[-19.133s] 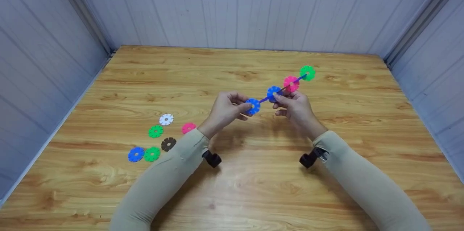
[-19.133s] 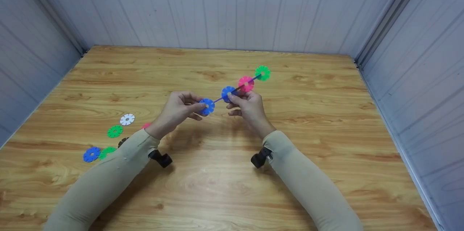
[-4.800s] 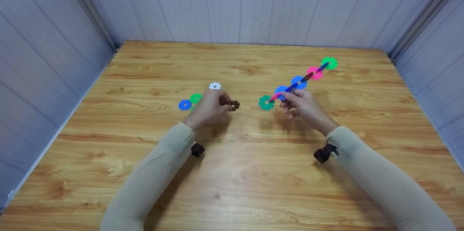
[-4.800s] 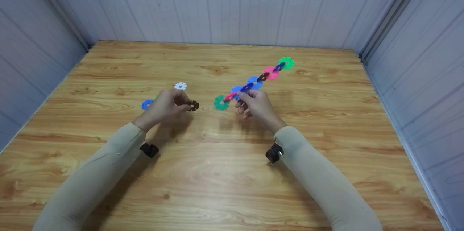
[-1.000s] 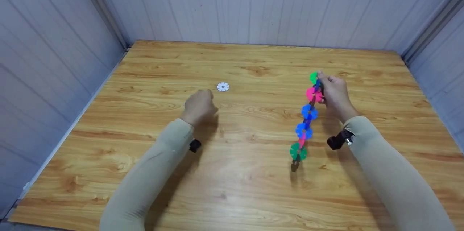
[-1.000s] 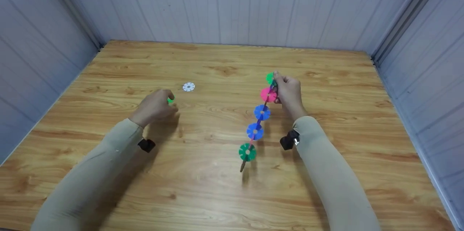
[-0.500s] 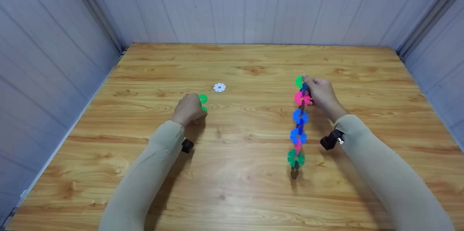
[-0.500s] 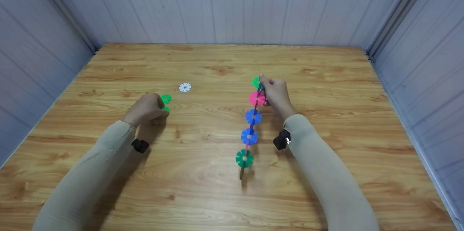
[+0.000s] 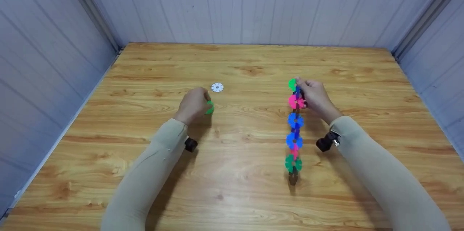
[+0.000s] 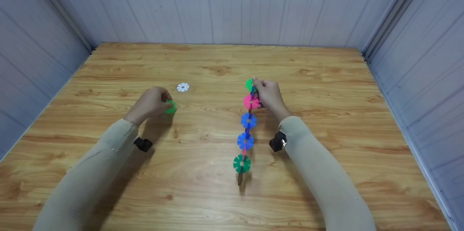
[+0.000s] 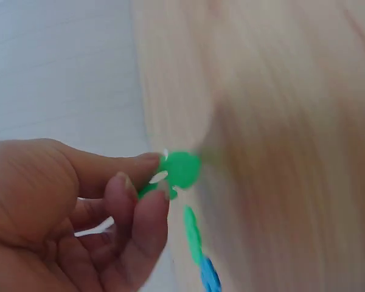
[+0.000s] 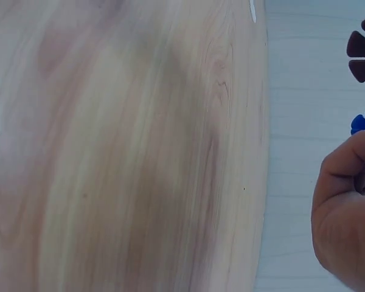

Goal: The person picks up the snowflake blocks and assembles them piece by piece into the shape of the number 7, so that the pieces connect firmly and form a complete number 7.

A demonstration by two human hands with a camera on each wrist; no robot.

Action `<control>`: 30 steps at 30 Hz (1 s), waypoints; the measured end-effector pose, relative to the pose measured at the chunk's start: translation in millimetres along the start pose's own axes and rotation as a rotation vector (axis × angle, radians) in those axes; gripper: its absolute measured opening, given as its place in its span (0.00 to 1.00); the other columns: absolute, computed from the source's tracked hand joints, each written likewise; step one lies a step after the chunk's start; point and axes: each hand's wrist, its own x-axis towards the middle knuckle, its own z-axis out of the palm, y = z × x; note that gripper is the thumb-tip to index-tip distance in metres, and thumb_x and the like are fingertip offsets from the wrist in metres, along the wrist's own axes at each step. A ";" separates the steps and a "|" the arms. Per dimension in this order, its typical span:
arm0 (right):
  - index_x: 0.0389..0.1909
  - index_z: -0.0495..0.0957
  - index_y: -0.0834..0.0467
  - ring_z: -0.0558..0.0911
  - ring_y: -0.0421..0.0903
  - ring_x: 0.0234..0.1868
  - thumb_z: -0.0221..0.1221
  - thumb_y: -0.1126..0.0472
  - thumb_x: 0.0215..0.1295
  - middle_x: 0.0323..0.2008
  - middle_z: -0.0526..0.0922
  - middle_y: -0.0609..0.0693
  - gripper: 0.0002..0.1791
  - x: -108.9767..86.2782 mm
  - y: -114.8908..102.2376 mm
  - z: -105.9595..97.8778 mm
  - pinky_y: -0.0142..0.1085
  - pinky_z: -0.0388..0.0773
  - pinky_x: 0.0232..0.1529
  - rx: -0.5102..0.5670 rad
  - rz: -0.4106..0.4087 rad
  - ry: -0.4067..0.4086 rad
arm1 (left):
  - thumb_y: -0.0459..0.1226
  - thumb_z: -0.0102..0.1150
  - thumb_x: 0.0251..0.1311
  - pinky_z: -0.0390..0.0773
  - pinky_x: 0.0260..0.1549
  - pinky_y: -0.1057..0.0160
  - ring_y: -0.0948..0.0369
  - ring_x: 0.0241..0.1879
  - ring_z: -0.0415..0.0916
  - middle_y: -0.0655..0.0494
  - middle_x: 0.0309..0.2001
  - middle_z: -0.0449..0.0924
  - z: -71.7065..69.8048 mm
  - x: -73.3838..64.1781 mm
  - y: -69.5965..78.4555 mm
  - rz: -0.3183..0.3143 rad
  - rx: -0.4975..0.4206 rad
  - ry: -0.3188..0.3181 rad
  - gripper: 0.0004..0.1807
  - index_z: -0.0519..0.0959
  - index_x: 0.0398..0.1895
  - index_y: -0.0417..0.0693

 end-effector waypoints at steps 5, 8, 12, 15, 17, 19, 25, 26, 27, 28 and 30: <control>0.28 0.68 0.63 0.69 0.37 0.14 0.46 0.48 0.78 0.16 0.69 0.44 0.24 -8.5 -3.0 4.9 0.27 0.68 0.15 0.023 -0.027 -0.060 | 0.32 0.56 0.69 0.74 0.29 0.63 0.57 0.30 0.73 0.50 0.34 0.74 11.9 10.7 30.8 0.137 -0.198 -0.004 0.02 0.74 0.39 0.41; 0.30 0.69 0.64 0.69 0.37 0.15 0.45 0.50 0.79 0.17 0.70 0.45 0.23 -12.3 -5.9 6.5 0.27 0.69 0.16 0.043 -0.031 -0.079 | 0.33 0.58 0.69 0.79 0.28 0.64 0.53 0.32 0.80 0.50 0.36 0.76 20.1 15.6 52.0 0.212 -0.294 0.001 0.04 0.73 0.41 0.43; 0.31 0.70 0.65 0.70 0.37 0.14 0.44 0.52 0.80 0.16 0.70 0.46 0.22 -17.6 -7.9 7.9 0.27 0.69 0.14 0.080 -0.024 -0.085 | 0.33 0.61 0.67 0.81 0.29 0.64 0.54 0.33 0.81 0.51 0.36 0.78 31.5 19.5 75.7 0.358 -0.348 0.046 0.05 0.75 0.40 0.43; 0.30 0.71 0.64 0.71 0.37 0.13 0.45 0.52 0.80 0.15 0.71 0.46 0.22 -18.8 -9.0 13.1 0.27 0.70 0.14 0.076 -0.029 -0.093 | 0.33 0.61 0.67 0.81 0.28 0.65 0.57 0.33 0.81 0.52 0.36 0.78 36.9 19.0 86.4 0.440 -0.347 0.072 0.04 0.75 0.39 0.43; 0.29 0.70 0.64 0.70 0.37 0.12 0.45 0.52 0.80 0.15 0.71 0.46 0.22 -18.2 -10.1 19.2 0.27 0.69 0.14 0.066 -0.032 -0.105 | 0.32 0.60 0.67 0.81 0.28 0.65 0.58 0.34 0.81 0.53 0.37 0.78 38.6 17.0 89.0 0.478 -0.339 0.085 0.03 0.76 0.40 0.42; 0.28 0.70 0.63 0.70 0.37 0.13 0.45 0.52 0.80 0.15 0.71 0.46 0.22 -16.6 -11.0 25.8 0.27 0.69 0.14 0.067 -0.032 -0.116 | 0.32 0.60 0.66 0.80 0.28 0.65 0.59 0.34 0.81 0.53 0.38 0.79 39.7 14.8 88.9 0.497 -0.315 0.103 0.03 0.78 0.40 0.42; 0.27 0.68 0.62 0.70 0.38 0.13 0.44 0.53 0.80 0.16 0.71 0.46 0.21 -14.5 -11.5 36.9 0.28 0.69 0.14 0.076 -0.015 -0.135 | 0.30 0.61 0.64 0.80 0.32 0.66 0.61 0.34 0.81 0.54 0.36 0.81 44.3 13.0 85.8 0.561 -0.262 0.159 0.02 0.81 0.37 0.43; 0.27 0.68 0.62 0.70 0.38 0.13 0.44 0.53 0.80 0.16 0.70 0.46 0.21 -14.9 -11.5 37.8 0.28 0.69 0.14 0.079 -0.013 -0.134 | 0.30 0.61 0.64 0.80 0.32 0.66 0.61 0.34 0.80 0.54 0.36 0.81 45.0 13.0 85.9 0.569 -0.262 0.160 0.02 0.81 0.37 0.43; 0.27 0.68 0.62 0.70 0.38 0.13 0.45 0.53 0.80 0.16 0.70 0.46 0.21 -15.2 -11.4 38.8 0.28 0.69 0.14 0.084 -0.010 -0.131 | 0.30 0.61 0.64 0.80 0.33 0.66 0.61 0.34 0.80 0.54 0.36 0.81 45.7 12.9 86.1 0.575 -0.261 0.162 0.02 0.81 0.37 0.43; 0.27 0.68 0.62 0.70 0.38 0.13 0.45 0.53 0.80 0.16 0.70 0.46 0.21 -15.6 -11.4 40.0 0.28 0.69 0.14 0.089 -0.008 -0.130 | 0.30 0.61 0.64 0.80 0.34 0.66 0.61 0.34 0.80 0.53 0.36 0.81 46.2 12.5 86.4 0.581 -0.258 0.167 0.01 0.81 0.37 0.43; 0.28 0.69 0.62 0.70 0.38 0.14 0.45 0.52 0.80 0.16 0.71 0.46 0.21 -16.1 -11.8 42.0 0.28 0.70 0.14 0.084 -0.010 -0.138 | 0.29 0.61 0.64 0.79 0.35 0.67 0.61 0.34 0.80 0.54 0.35 0.81 47.2 12.3 86.7 0.592 -0.246 0.181 0.02 0.81 0.36 0.43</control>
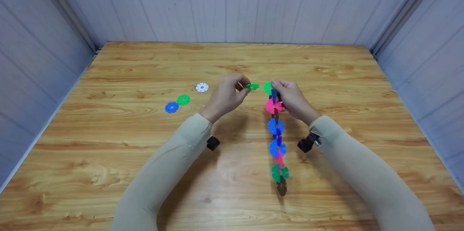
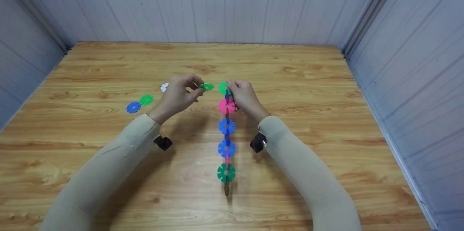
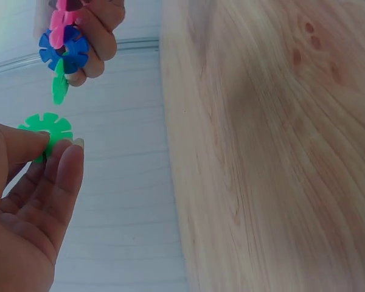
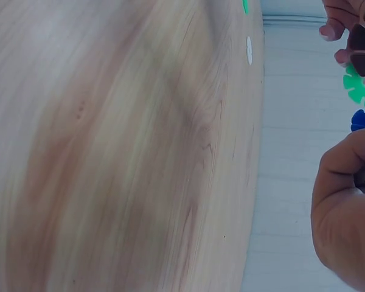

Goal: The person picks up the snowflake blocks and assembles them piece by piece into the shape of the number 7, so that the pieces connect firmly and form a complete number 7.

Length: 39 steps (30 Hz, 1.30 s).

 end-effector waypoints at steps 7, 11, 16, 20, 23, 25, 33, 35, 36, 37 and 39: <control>0.32 0.72 0.61 0.72 0.38 0.15 0.44 0.53 0.80 0.18 0.73 0.46 0.19 -0.1 -4.4 3.6 0.28 0.71 0.15 -0.011 -0.001 0.007 | 0.28 0.61 0.63 0.79 0.36 0.68 0.62 0.34 0.79 0.53 0.36 0.82 6.0 5.4 1.0 0.043 0.030 0.017 0.03 0.81 0.34 0.44; 0.32 0.72 0.61 0.72 0.38 0.15 0.43 0.53 0.81 0.17 0.73 0.46 0.19 -1.7 -3.3 2.2 0.28 0.70 0.15 -0.015 0.007 0.009 | 0.28 0.61 0.63 0.79 0.37 0.69 0.62 0.34 0.80 0.53 0.35 0.83 10.4 6.7 0.2 0.085 0.022 0.005 0.03 0.81 0.34 0.43; 0.32 0.72 0.61 0.71 0.37 0.14 0.44 0.52 0.80 0.17 0.72 0.46 0.19 -1.1 -1.7 1.1 0.27 0.69 0.14 -0.029 -0.010 0.003 | 0.27 0.62 0.63 0.78 0.39 0.68 0.61 0.35 0.80 0.53 0.36 0.83 8.4 4.9 -2.5 0.125 -0.006 0.016 0.03 0.81 0.34 0.43; 0.33 0.72 0.61 0.71 0.38 0.14 0.44 0.51 0.80 0.16 0.73 0.46 0.20 -0.9 -1.5 1.5 0.27 0.70 0.14 -0.032 -0.012 -0.002 | 0.30 0.62 0.64 0.78 0.40 0.68 0.62 0.35 0.80 0.55 0.36 0.82 5.6 3.8 -3.9 0.129 -0.009 0.009 0.02 0.82 0.34 0.44; 0.33 0.72 0.61 0.72 0.38 0.14 0.44 0.52 0.80 0.16 0.72 0.46 0.20 -1.2 -1.5 2.1 0.28 0.70 0.15 -0.024 -0.010 0.007 | 0.29 0.63 0.64 0.78 0.39 0.67 0.63 0.35 0.79 0.55 0.35 0.82 5.2 3.4 -4.1 0.129 -0.030 0.007 0.02 0.82 0.34 0.44; 0.33 0.72 0.61 0.72 0.38 0.14 0.44 0.52 0.80 0.16 0.72 0.46 0.19 -1.0 -1.5 2.4 0.27 0.70 0.15 -0.021 -0.008 0.011 | 0.29 0.63 0.63 0.79 0.39 0.67 0.63 0.35 0.79 0.54 0.34 0.83 5.7 3.4 -4.3 0.131 -0.043 0.010 0.02 0.82 0.34 0.44; 0.30 0.71 0.60 0.72 0.37 0.12 0.44 0.52 0.80 0.14 0.72 0.45 0.20 0.2 -1.5 5.8 0.27 0.69 0.12 -0.010 0.016 0.014 | 0.28 0.63 0.63 0.81 0.31 0.67 0.62 0.34 0.80 0.54 0.33 0.82 6.2 2.3 -4.5 0.085 -0.114 0.008 0.03 0.82 0.35 0.43; 0.31 0.71 0.60 0.72 0.37 0.11 0.44 0.52 0.80 0.14 0.72 0.45 0.20 0.2 -1.6 7.4 0.27 0.68 0.11 -0.002 0.028 0.018 | 0.27 0.62 0.63 0.81 0.26 0.67 0.62 0.33 0.80 0.54 0.32 0.82 5.6 0.7 -4.7 0.052 -0.158 -0.002 0.04 0.81 0.35 0.44; 0.31 0.71 0.61 0.72 0.37 0.11 0.44 0.52 0.80 0.14 0.73 0.45 0.19 0.1 -1.7 8.4 0.27 0.68 0.11 0.003 0.033 0.020 | 0.27 0.62 0.63 0.81 0.24 0.66 0.62 0.32 0.80 0.54 0.31 0.82 5.3 -0.2 -4.8 0.034 -0.182 -0.007 0.04 0.81 0.35 0.44; 0.32 0.71 0.61 0.72 0.37 0.11 0.44 0.52 0.80 0.14 0.73 0.46 0.19 0.2 -1.7 9.2 0.27 0.68 0.11 0.006 0.035 0.021 | 0.27 0.62 0.64 0.82 0.24 0.66 0.61 0.32 0.80 0.54 0.31 0.82 4.9 -0.9 -4.9 0.022 -0.203 -0.011 0.04 0.81 0.35 0.44; 0.32 0.71 0.61 0.73 0.37 0.11 0.43 0.52 0.80 0.14 0.73 0.46 0.19 0.0 -1.8 11.3 0.27 0.68 0.11 0.013 0.033 0.020 | 0.26 0.61 0.63 0.82 0.24 0.65 0.60 0.31 0.81 0.53 0.31 0.81 4.4 -2.2 -5.6 0.003 -0.241 -0.010 0.04 0.81 0.36 0.43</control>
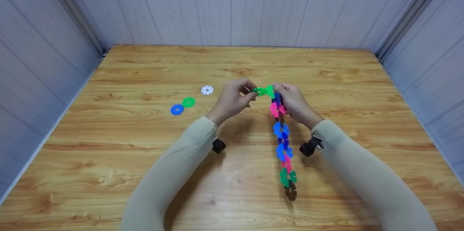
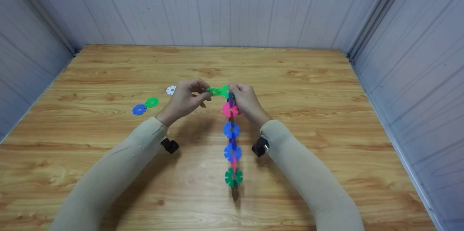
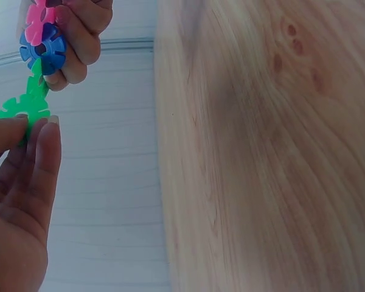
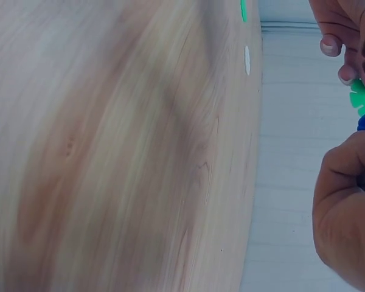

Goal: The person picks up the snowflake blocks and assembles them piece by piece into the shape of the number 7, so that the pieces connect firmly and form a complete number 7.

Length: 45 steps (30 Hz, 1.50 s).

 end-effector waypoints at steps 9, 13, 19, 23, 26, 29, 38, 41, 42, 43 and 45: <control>0.31 0.72 0.61 0.71 0.36 0.13 0.43 0.54 0.81 0.16 0.72 0.45 0.20 -1.6 2.7 6.2 0.26 0.69 0.14 -0.020 -0.069 -0.030 | 0.26 0.61 0.64 0.82 0.25 0.64 0.55 0.31 0.83 0.49 0.32 0.83 3.0 -2.8 -1.4 -0.018 -0.024 -0.012 0.02 0.79 0.35 0.39; 0.30 0.71 0.61 0.70 0.36 0.17 0.43 0.57 0.81 0.18 0.71 0.45 0.18 -0.5 8.7 6.8 0.26 0.69 0.18 -0.022 -0.111 -0.018 | 0.25 0.60 0.64 0.82 0.26 0.65 0.52 0.31 0.83 0.45 0.32 0.83 6.9 -2.3 -3.4 0.000 -0.012 -0.030 0.03 0.78 0.33 0.38; 0.31 0.71 0.61 0.69 0.36 0.18 0.44 0.56 0.80 0.19 0.69 0.45 0.17 0.3 17.1 8.3 0.26 0.67 0.19 -0.025 -0.108 0.034 | 0.23 0.60 0.63 0.82 0.29 0.66 0.50 0.30 0.83 0.44 0.31 0.83 11.9 -2.4 -7.0 0.005 0.013 -0.041 0.05 0.77 0.30 0.37; 0.30 0.70 0.60 0.68 0.36 0.17 0.45 0.56 0.80 0.18 0.68 0.44 0.18 -1.5 15.8 10.7 0.26 0.66 0.18 -0.040 -0.115 0.075 | 0.23 0.60 0.62 0.82 0.30 0.67 0.50 0.30 0.84 0.45 0.31 0.83 14.2 -2.5 -6.9 0.011 0.003 -0.024 0.06 0.77 0.29 0.37; 0.30 0.70 0.60 0.67 0.36 0.17 0.45 0.57 0.80 0.18 0.67 0.44 0.17 -2.5 13.6 13.9 0.26 0.65 0.18 -0.038 -0.123 0.103 | 0.22 0.61 0.61 0.82 0.31 0.66 0.52 0.30 0.84 0.45 0.30 0.83 14.9 -2.3 -6.0 0.018 -0.018 -0.011 0.06 0.77 0.28 0.37; 0.28 0.69 0.60 0.67 0.36 0.17 0.44 0.58 0.80 0.18 0.67 0.44 0.17 -3.4 12.2 17.4 0.26 0.65 0.18 -0.030 -0.122 0.116 | 0.22 0.61 0.60 0.82 0.31 0.66 0.55 0.29 0.84 0.46 0.29 0.83 15.1 -1.8 -6.0 0.025 -0.032 -0.003 0.07 0.77 0.28 0.37; 0.32 0.72 0.61 0.67 0.36 0.18 0.43 0.57 0.81 0.19 0.69 0.44 0.17 -1.7 12.2 10.9 0.25 0.65 0.19 -0.045 -0.076 0.045 | 0.25 0.61 0.63 0.81 0.32 0.66 0.59 0.30 0.82 0.48 0.31 0.82 8.2 0.1 -4.3 0.037 0.042 -0.100 0.05 0.77 0.31 0.38; 0.32 0.71 0.61 0.68 0.35 0.17 0.44 0.56 0.81 0.18 0.69 0.44 0.18 0.0 13.1 6.5 0.25 0.66 0.18 -0.039 -0.048 0.031 | 0.28 0.60 0.62 0.80 0.34 0.64 0.60 0.32 0.79 0.50 0.38 0.81 -4.4 3.5 -4.5 -0.027 0.187 -0.187 0.04 0.79 0.39 0.40; 0.31 0.71 0.61 0.68 0.35 0.16 0.44 0.55 0.80 0.17 0.68 0.44 0.18 0.9 13.6 5.7 0.25 0.66 0.17 -0.036 -0.042 0.031 | 0.28 0.59 0.60 0.79 0.34 0.63 0.59 0.33 0.79 0.50 0.40 0.81 -10.3 4.5 -6.8 -0.060 0.242 -0.197 0.08 0.79 0.42 0.40; 0.31 0.70 0.61 0.68 0.35 0.15 0.45 0.54 0.80 0.16 0.68 0.44 0.19 1.5 14.5 4.8 0.25 0.67 0.17 -0.032 -0.032 0.036 | 0.29 0.58 0.59 0.79 0.36 0.62 0.58 0.36 0.78 0.51 0.43 0.81 -16.7 4.8 -10.6 -0.103 0.301 -0.198 0.11 0.80 0.46 0.41; 0.30 0.70 0.61 0.69 0.35 0.14 0.45 0.54 0.80 0.16 0.68 0.44 0.19 2.2 16.4 3.9 0.25 0.68 0.16 -0.019 -0.011 0.052 | 0.30 0.55 0.58 0.79 0.37 0.58 0.56 0.38 0.78 0.49 0.49 0.79 -29.8 3.6 -21.0 -0.229 0.397 -0.183 0.18 0.78 0.53 0.41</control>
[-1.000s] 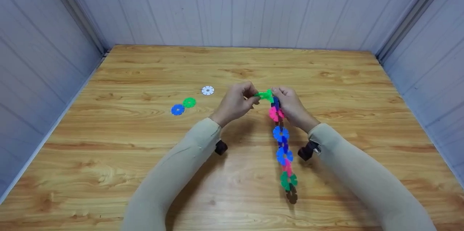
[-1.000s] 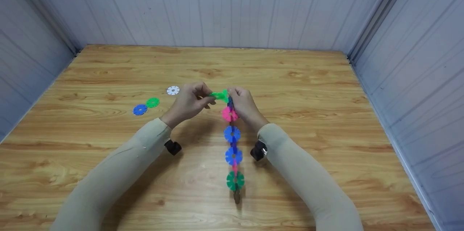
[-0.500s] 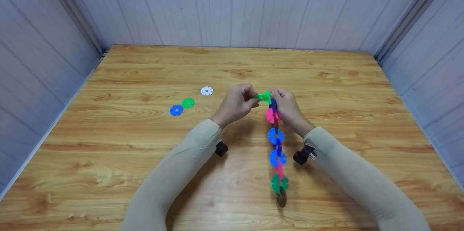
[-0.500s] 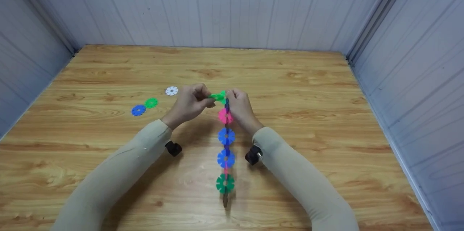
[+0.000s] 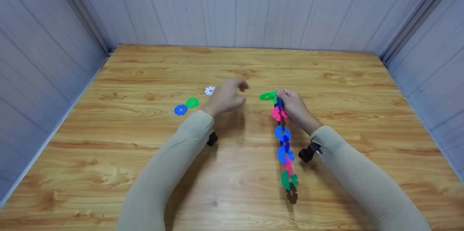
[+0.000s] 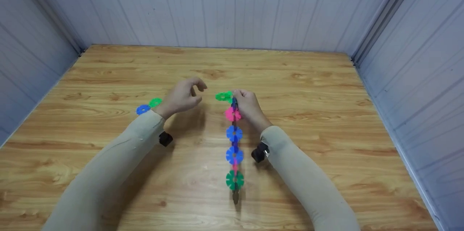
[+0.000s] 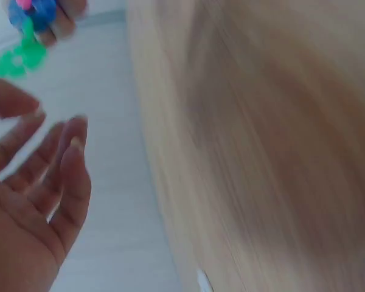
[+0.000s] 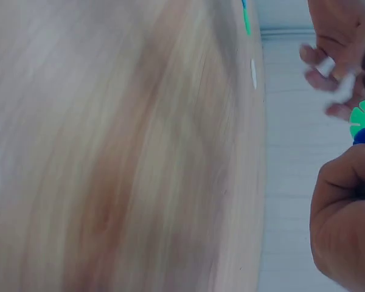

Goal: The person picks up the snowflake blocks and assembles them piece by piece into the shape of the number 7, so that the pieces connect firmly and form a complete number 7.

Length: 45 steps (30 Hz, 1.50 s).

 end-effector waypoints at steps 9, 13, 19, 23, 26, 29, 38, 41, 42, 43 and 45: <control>0.26 0.67 0.59 0.69 0.35 0.14 0.46 0.51 0.80 0.15 0.68 0.43 0.21 0.3 7.2 2.8 0.25 0.67 0.15 -0.025 0.070 0.002 | 0.40 0.47 0.70 0.79 0.39 0.45 0.47 0.38 0.74 0.34 0.57 0.63 -12.6 -4.0 -54.3 -0.526 0.279 0.023 0.23 0.70 0.63 0.34; 0.31 0.70 0.60 0.69 0.35 0.15 0.44 0.51 0.80 0.16 0.68 0.44 0.20 -0.8 9.3 4.8 0.25 0.67 0.16 -0.017 0.067 -0.034 | 0.41 0.48 0.72 0.79 0.40 0.46 0.48 0.37 0.74 0.35 0.55 0.62 -12.2 -5.1 -59.2 -0.587 0.288 -0.001 0.23 0.69 0.62 0.33; 0.38 0.76 0.62 0.72 0.35 0.16 0.43 0.53 0.81 0.21 0.77 0.46 0.19 -0.5 9.1 6.1 0.25 0.69 0.18 -0.011 0.044 -0.067 | 0.37 0.53 0.69 0.79 0.41 0.46 0.47 0.38 0.74 0.33 0.57 0.65 -15.1 -7.7 -56.8 -0.549 0.250 -0.022 0.24 0.65 0.63 0.32; 0.42 0.76 0.64 0.76 0.36 0.18 0.42 0.55 0.81 0.26 0.82 0.50 0.19 0.4 7.9 8.4 0.25 0.73 0.19 0.010 0.029 -0.080 | 0.33 0.55 0.65 0.77 0.43 0.50 0.48 0.43 0.74 0.37 0.54 0.71 -16.9 -10.3 -53.0 -0.476 0.156 -0.003 0.18 0.71 0.56 0.35; 0.42 0.74 0.64 0.77 0.37 0.19 0.40 0.55 0.82 0.25 0.81 0.50 0.19 0.6 7.8 9.8 0.26 0.74 0.20 0.039 0.034 -0.077 | 0.32 0.55 0.65 0.77 0.47 0.52 0.50 0.48 0.75 0.42 0.52 0.76 -14.5 -11.4 -46.4 -0.421 0.047 0.012 0.16 0.74 0.54 0.37; 0.41 0.72 0.63 0.76 0.37 0.21 0.38 0.55 0.82 0.25 0.79 0.50 0.18 0.5 8.4 9.9 0.26 0.74 0.21 0.070 0.031 -0.072 | 0.33 0.53 0.70 0.80 0.42 0.52 0.48 0.45 0.78 0.42 0.49 0.78 -9.4 -15.0 -33.8 -0.356 -0.215 0.000 0.14 0.76 0.55 0.39; 0.41 0.70 0.62 0.75 0.39 0.19 0.37 0.54 0.82 0.25 0.77 0.51 0.18 1.3 7.9 11.5 0.27 0.73 0.19 0.159 0.049 -0.034 | 0.29 0.62 0.65 0.83 0.25 0.61 0.56 0.29 0.82 0.45 0.37 0.77 5.9 -22.2 6.0 -0.261 -0.884 0.052 0.13 0.78 0.51 0.36; 0.42 0.70 0.62 0.75 0.39 0.19 0.38 0.53 0.82 0.24 0.77 0.50 0.18 1.3 6.7 11.6 0.27 0.73 0.18 0.156 0.060 -0.018 | 0.29 0.64 0.63 0.81 0.23 0.64 0.57 0.28 0.82 0.46 0.36 0.77 7.5 -20.9 12.1 -0.296 -0.925 0.102 0.13 0.78 0.50 0.36; 0.43 0.70 0.62 0.75 0.38 0.19 0.39 0.53 0.82 0.24 0.77 0.50 0.18 1.4 6.3 11.5 0.27 0.73 0.18 0.152 0.063 -0.011 | 0.29 0.64 0.63 0.81 0.22 0.64 0.57 0.27 0.82 0.45 0.36 0.78 7.8 -20.3 13.8 -0.306 -0.938 0.107 0.12 0.78 0.49 0.36; 0.43 0.71 0.61 0.75 0.38 0.19 0.39 0.52 0.82 0.24 0.77 0.50 0.18 1.5 6.0 11.4 0.27 0.73 0.17 0.146 0.063 -0.002 | 0.28 0.64 0.62 0.81 0.22 0.64 0.57 0.27 0.82 0.45 0.36 0.79 8.1 -19.8 15.2 -0.315 -0.951 0.111 0.12 0.78 0.49 0.36; 0.43 0.72 0.61 0.75 0.38 0.19 0.41 0.51 0.81 0.24 0.78 0.50 0.19 2.0 5.7 10.7 0.28 0.73 0.17 0.135 0.064 0.009 | 0.28 0.64 0.62 0.81 0.22 0.64 0.57 0.26 0.82 0.44 0.36 0.80 8.8 -18.7 17.7 -0.329 -0.977 0.115 0.12 0.78 0.47 0.35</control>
